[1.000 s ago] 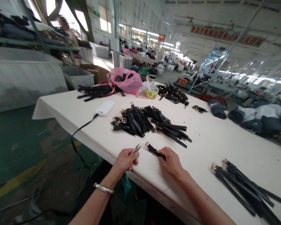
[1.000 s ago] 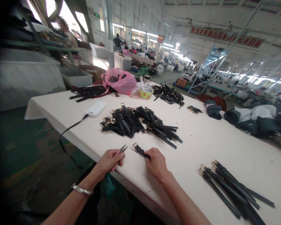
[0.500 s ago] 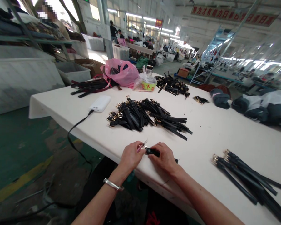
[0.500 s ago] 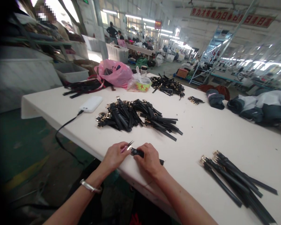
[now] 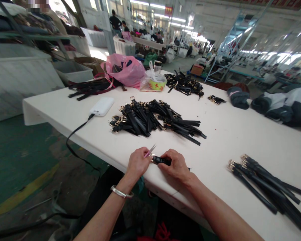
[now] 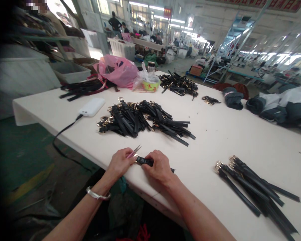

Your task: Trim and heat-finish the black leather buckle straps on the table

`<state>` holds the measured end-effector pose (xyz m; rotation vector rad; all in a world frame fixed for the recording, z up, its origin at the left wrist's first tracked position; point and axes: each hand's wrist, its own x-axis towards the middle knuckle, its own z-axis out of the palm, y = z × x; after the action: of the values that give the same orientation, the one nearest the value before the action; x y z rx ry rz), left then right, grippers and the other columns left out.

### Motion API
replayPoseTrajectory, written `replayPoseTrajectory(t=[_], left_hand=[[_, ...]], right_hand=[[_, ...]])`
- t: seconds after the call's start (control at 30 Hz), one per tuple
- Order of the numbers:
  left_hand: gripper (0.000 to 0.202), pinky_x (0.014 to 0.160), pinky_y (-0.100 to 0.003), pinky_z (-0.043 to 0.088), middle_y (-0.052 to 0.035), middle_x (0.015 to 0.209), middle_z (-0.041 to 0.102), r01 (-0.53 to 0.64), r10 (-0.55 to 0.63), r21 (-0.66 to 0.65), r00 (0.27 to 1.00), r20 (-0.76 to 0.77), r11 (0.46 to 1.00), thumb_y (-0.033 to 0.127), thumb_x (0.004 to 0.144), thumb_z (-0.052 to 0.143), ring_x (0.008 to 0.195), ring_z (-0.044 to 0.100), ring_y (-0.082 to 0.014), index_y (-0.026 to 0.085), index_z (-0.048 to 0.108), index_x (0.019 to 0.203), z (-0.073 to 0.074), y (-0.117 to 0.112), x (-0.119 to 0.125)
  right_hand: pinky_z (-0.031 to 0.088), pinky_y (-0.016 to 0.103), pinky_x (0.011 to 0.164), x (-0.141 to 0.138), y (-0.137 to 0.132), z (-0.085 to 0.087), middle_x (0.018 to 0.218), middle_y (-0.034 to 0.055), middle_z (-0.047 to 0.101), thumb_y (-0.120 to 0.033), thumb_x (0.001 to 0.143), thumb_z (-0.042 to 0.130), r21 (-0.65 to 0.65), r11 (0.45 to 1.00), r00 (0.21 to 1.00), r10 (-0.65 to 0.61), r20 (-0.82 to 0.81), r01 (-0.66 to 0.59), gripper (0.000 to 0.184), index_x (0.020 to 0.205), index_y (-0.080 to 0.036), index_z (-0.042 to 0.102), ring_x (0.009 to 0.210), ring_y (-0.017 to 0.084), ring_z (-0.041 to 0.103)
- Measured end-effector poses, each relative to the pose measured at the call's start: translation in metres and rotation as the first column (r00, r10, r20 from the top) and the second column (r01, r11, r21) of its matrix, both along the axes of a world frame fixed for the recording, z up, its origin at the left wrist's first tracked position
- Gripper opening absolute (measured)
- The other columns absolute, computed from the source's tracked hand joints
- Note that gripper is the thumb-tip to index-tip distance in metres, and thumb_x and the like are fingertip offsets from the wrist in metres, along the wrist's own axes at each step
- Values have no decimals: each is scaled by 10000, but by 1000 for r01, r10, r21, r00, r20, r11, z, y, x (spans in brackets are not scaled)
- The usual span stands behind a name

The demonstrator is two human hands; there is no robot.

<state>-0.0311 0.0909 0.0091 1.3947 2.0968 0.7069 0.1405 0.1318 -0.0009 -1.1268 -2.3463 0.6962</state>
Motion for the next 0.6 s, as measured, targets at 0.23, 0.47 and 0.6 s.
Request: replayPoseTrajectory(t=[0.23,0.47,0.6], left_hand=[[115,567,-255,302,-1,638,600,26,-26,-2,996,-81,1000,223,752,516,627,530,-166,200,570,653,2,-2,-3],[122,570,-243,329,-6,687,637,54,-51,19,992,-117,998,240,792,509,656,569,-166,200,594,715,1,-4,-1],[177,630,-253,378,-28,805,681,43,-36,48,988,-148,998,296,843,489,733,615,-186,207,631,900,2,-13,2]], right_hand=[[384,246,663,9,2,-2,731,2,593,-192,668,701,11,1000,1000,12,-4,-12,98,723,-177,621,704,136,513],[407,235,653,4,6,-3,781,11,627,-242,774,654,-54,998,996,18,-84,-22,92,830,-225,725,717,129,552],[407,219,613,1,9,-7,757,-6,642,-195,776,645,-94,995,996,-23,-88,14,119,813,-250,744,664,112,563]])
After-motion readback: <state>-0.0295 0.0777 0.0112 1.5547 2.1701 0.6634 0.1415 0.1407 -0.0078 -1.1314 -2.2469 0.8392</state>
